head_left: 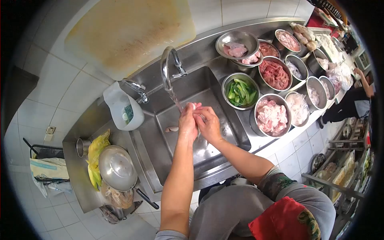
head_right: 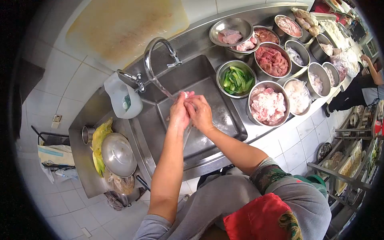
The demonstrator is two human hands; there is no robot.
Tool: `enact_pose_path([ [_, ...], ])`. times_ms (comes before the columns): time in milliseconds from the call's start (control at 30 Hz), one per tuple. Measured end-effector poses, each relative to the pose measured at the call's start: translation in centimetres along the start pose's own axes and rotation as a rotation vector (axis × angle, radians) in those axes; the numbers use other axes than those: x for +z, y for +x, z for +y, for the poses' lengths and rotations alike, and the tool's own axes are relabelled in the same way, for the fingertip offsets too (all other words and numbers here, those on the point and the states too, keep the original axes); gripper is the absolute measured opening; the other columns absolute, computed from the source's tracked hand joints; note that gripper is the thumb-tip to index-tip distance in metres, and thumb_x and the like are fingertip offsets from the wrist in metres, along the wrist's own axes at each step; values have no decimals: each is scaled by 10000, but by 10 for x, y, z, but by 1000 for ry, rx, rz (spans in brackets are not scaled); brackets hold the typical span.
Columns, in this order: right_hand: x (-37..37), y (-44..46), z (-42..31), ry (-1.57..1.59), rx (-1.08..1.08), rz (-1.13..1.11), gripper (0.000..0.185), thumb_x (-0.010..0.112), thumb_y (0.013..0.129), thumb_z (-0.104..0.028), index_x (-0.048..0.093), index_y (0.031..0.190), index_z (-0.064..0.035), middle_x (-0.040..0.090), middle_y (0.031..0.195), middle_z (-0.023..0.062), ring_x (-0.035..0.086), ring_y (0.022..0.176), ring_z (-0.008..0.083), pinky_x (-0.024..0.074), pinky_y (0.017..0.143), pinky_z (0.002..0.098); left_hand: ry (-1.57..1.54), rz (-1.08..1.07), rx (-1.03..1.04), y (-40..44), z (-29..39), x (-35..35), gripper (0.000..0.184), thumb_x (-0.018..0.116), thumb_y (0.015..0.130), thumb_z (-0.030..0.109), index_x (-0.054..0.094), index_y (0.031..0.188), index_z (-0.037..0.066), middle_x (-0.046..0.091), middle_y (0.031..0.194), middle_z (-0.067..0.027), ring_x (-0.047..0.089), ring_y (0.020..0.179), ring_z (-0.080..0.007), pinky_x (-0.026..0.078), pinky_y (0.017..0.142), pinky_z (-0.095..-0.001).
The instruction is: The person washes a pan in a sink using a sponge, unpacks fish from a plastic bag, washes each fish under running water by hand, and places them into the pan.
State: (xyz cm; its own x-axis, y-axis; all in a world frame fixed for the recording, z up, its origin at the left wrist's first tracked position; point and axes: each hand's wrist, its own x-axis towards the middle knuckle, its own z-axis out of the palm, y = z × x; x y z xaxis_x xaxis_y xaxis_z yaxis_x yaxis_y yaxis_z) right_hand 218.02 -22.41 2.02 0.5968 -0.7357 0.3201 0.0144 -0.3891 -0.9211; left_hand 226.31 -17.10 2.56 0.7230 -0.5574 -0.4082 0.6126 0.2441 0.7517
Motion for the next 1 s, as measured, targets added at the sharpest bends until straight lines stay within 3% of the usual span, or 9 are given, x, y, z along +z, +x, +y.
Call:
enact_pose_path([
  [100, -2, 7, 6, 44, 124, -47, 74, 653, 879, -75, 683, 920, -21, 664, 940, 84, 633, 793, 203, 492, 740, 297, -18, 5, -8, -6, 4, 5, 282, 519, 1017, 255, 507, 1141, 2, 628, 1117, -164, 602, 1042, -222, 506, 902, -365],
  [233, -4, 17, 10, 637, 527, -78, 114, 613, 953, -111, 644, 891, -22, 616, 777, -6, 561, 732, 79, 479, 694, 253, -27, 84, 21, -11, 15, 13, 298, 508, 1020, 268, 514, 1141, -5, 616, 1095, -139, 612, 1036, -233, 499, 939, -386],
  [467, -24, 22, 29, 643, 613, -28, 226, 618, 962, -231, 609, 910, -11, 617, 736, 21, 545, 643, 93, 466, 599, 264, 40, 147, 74, -20, 31, 33, 315, 520, 1015, 288, 542, 1121, -8, 622, 1030, -116, 619, 974, -219, 502, 915, -377],
  [567, -23, 24, 25, 431, 321, -187, 274, 608, 961, -283, 605, 930, -10, 623, 729, 54, 566, 635, 144, 473, 600, 309, 76, 101, 14, -14, 33, 29, 328, 522, 1014, 305, 556, 1115, -5, 644, 1002, -117, 615, 942, -205, 502, 890, -355],
  [700, -39, 36, -7, 140, 178, -533, 334, 565, 966, -342, 605, 947, -11, 631, 769, 148, 601, 680, 233, 483, 657, 377, 147, 50, 73, -8, 36, 24, 319, 551, 1001, 321, 569, 1093, 15, 659, 1001, -130, 621, 895, -190, 507, 828, -325],
  [800, -30, 34, -1, 127, -31, -430, 330, 561, 971, -329, 600, 906, -8, 637, 774, 164, 603, 684, 229, 488, 671, 385, 142, 104, 75, -2, 36, 23, 336, 575, 987, 330, 574, 1095, 12, 665, 1002, -130, 627, 901, -201, 514, 813, -330],
  [867, -12, 25, 13, 268, -44, -258, 322, 538, 991, -309, 605, 884, -12, 620, 723, 114, 578, 646, 185, 473, 624, 355, 73, 169, 49, -10, 36, 28, 337, 626, 956, 358, 603, 1088, 50, 668, 974, -106, 615, 828, -177, 523, 741, -339],
  [933, -10, 32, -1, 269, 233, -362, 316, 515, 1008, -285, 625, 893, -13, 585, 672, 39, 535, 614, 123, 440, 571, 312, 129, 154, 95, 3, 15, 8, 402, 679, 909, 416, 618, 1070, 52, 660, 962, -79, 603, 810, -154, 499, 693, -321],
  [1000, 4, 32, -5, 529, 455, -362, 330, 506, 1016, -279, 636, 875, -10, 543, 639, -18, 484, 576, 85, 401, 530, 286, 320, 185, 133, -3, 13, 12, 406, 685, 893, 452, 653, 941, 50, 655, 876, -75, 594, 769, -132, 484, 672, -273],
])
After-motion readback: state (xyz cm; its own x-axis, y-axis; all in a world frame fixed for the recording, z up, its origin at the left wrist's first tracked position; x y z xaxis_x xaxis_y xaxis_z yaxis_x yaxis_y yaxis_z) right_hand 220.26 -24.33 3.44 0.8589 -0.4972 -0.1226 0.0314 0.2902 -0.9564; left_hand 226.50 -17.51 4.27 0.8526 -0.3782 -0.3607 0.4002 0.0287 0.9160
